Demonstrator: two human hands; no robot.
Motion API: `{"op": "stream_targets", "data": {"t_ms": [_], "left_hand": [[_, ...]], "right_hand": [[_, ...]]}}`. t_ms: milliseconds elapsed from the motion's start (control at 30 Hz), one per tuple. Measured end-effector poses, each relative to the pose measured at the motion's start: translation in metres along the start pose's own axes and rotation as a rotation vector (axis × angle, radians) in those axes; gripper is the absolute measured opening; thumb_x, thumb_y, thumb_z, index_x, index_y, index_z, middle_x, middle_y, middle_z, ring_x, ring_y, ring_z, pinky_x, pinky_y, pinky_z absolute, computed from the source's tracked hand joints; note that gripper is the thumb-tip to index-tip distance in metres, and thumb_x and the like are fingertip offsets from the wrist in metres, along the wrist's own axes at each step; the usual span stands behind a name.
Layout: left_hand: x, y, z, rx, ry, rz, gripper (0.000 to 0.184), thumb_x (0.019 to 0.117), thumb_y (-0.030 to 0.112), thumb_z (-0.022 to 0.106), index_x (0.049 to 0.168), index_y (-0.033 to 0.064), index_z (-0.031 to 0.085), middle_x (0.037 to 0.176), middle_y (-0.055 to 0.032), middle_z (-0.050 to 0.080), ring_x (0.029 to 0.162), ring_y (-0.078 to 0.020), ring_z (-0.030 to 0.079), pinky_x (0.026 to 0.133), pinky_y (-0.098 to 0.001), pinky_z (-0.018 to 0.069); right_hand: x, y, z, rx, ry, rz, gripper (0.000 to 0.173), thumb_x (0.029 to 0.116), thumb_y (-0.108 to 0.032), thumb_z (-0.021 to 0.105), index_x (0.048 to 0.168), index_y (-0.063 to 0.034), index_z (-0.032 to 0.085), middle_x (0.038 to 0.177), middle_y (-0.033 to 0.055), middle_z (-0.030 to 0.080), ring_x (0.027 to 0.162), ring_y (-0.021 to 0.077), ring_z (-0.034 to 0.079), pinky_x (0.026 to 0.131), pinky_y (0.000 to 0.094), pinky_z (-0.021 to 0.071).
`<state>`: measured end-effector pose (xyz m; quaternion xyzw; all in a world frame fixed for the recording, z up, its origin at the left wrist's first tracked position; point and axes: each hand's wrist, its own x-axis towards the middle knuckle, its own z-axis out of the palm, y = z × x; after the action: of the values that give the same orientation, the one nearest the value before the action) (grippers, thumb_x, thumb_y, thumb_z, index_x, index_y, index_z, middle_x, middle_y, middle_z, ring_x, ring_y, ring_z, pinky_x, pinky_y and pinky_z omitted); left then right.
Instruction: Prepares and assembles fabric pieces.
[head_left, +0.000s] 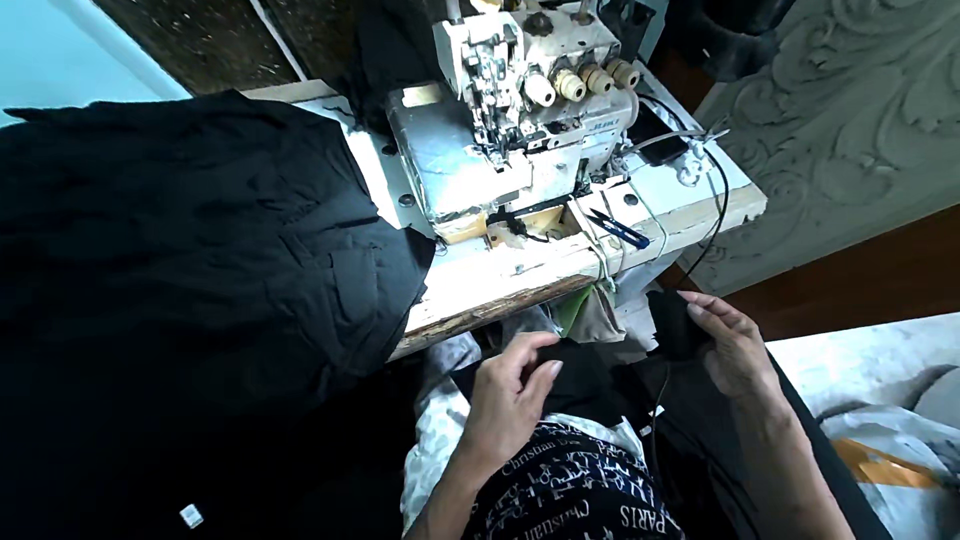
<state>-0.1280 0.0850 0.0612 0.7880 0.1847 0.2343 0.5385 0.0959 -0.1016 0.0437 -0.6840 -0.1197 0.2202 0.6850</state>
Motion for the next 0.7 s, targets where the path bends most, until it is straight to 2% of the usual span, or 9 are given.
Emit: {"op": "stream_targets", "data": {"t_ms": [100, 267, 367, 433, 467, 500, 533, 600, 700], "left_hand": [[0.009, 0.017, 0.019, -0.207, -0.12, 0.106, 0.032, 0.0984, 0.005, 0.057, 0.127, -0.0081, 0.063, 0.082, -0.0036, 0.064, 0.066, 0.0006, 0.051, 0.063, -0.0152, 0.0453], [0.012, 0.025, 0.031, -0.384, -0.101, 0.188, 0.034, 0.0983, 0.001, 0.057, 0.129, -0.0125, 0.057, 0.084, -0.0018, 0.064, 0.072, 0.0024, 0.056, 0.068, -0.0144, 0.0502], [0.004, -0.003, 0.028, -0.209, -0.09, 0.001, 0.035, 0.0973, 0.004, 0.057, 0.131, -0.0068, 0.06, 0.08, -0.0002, 0.062, 0.066, 0.0009, 0.053, 0.063, -0.016, 0.0477], [-0.002, -0.032, 0.022, 0.113, -0.226, -0.253, 0.038, 0.1004, 0.011, 0.056, 0.138, 0.0028, 0.06, 0.081, -0.0065, 0.063, 0.063, -0.0129, 0.058, 0.061, -0.0302, 0.0518], [-0.004, -0.044, 0.018, 0.282, -0.352, -0.378, 0.04, 0.1028, 0.013, 0.054, 0.142, 0.0053, 0.057, 0.089, -0.0134, 0.067, 0.072, -0.0247, 0.064, 0.071, -0.0424, 0.0547], [-0.005, -0.054, 0.015, 0.426, -0.465, -0.473, 0.043, 0.1041, 0.014, 0.053, 0.146, 0.006, 0.053, 0.101, -0.0196, 0.07, 0.089, -0.035, 0.068, 0.085, -0.0527, 0.0532], [-0.007, -0.062, 0.014, 0.529, -0.537, -0.521, 0.044, 0.1043, 0.014, 0.054, 0.147, 0.0057, 0.052, 0.116, -0.022, 0.07, 0.107, -0.0399, 0.068, 0.097, -0.0575, 0.0495], [-0.013, -0.065, 0.011, 0.514, -0.491, -0.489, 0.044, 0.1016, 0.015, 0.06, 0.143, 0.0034, 0.056, 0.136, -0.0215, 0.061, 0.125, -0.0392, 0.06, 0.107, -0.0552, 0.0449], [-0.015, -0.055, 0.008, -0.047, -0.205, -0.316, 0.049, 0.0925, 0.016, 0.072, 0.136, -0.0029, 0.059, 0.142, -0.0176, 0.057, 0.125, -0.0253, 0.061, 0.1, -0.0394, 0.054]], "right_hand": [[0.002, -0.009, -0.015, -0.022, 0.039, -0.056, 0.03, 0.1053, -0.003, 0.038, 0.112, -0.0062, 0.067, 0.092, -0.0066, 0.074, 0.083, 0.0026, 0.071, 0.075, 0.0221, 0.0605], [0.002, -0.02, -0.035, -0.253, 0.059, -0.263, 0.028, 0.0975, -0.001, 0.05, 0.121, -0.0037, 0.065, 0.099, -0.0081, 0.072, 0.088, -0.0022, 0.068, 0.079, 0.0171, 0.0568], [-0.003, -0.03, -0.03, -0.317, 0.022, -0.288, 0.034, 0.0925, 0.0, 0.053, 0.125, -0.0039, 0.062, 0.094, -0.0109, 0.071, 0.082, -0.0046, 0.067, 0.075, 0.0149, 0.0559], [-0.007, -0.035, -0.023, -0.242, -0.047, -0.267, 0.035, 0.0918, 0.001, 0.051, 0.123, -0.0075, 0.063, 0.091, -0.0117, 0.072, 0.081, -0.0026, 0.068, 0.075, 0.0174, 0.0573], [-0.008, -0.037, -0.018, -0.185, -0.093, -0.254, 0.035, 0.0919, 0.001, 0.051, 0.122, -0.01, 0.064, 0.09, -0.0115, 0.073, 0.081, -0.0017, 0.068, 0.075, 0.0184, 0.058], [-0.01, -0.037, -0.013, -0.121, -0.146, -0.241, 0.035, 0.0922, 0.0, 0.05, 0.122, -0.0119, 0.066, 0.09, -0.0108, 0.073, 0.08, -0.0009, 0.069, 0.075, 0.0191, 0.0586], [-0.011, -0.037, -0.007, -0.045, -0.206, -0.226, 0.035, 0.0927, -0.001, 0.051, 0.121, -0.0134, 0.067, 0.089, -0.0092, 0.074, 0.079, 0.0002, 0.069, 0.075, 0.0198, 0.0592], [-0.013, -0.037, 0.007, 0.102, -0.34, -0.19, 0.03, 0.0955, -0.004, 0.055, 0.12, -0.0153, 0.07, 0.09, -0.0053, 0.075, 0.08, 0.0023, 0.071, 0.077, 0.0216, 0.0609], [-0.017, -0.039, 0.031, 0.225, -0.522, -0.141, 0.026, 0.097, -0.012, 0.063, 0.12, -0.0184, 0.073, 0.094, -0.0041, 0.076, 0.084, 0.0024, 0.072, 0.079, 0.0212, 0.0609]]}}
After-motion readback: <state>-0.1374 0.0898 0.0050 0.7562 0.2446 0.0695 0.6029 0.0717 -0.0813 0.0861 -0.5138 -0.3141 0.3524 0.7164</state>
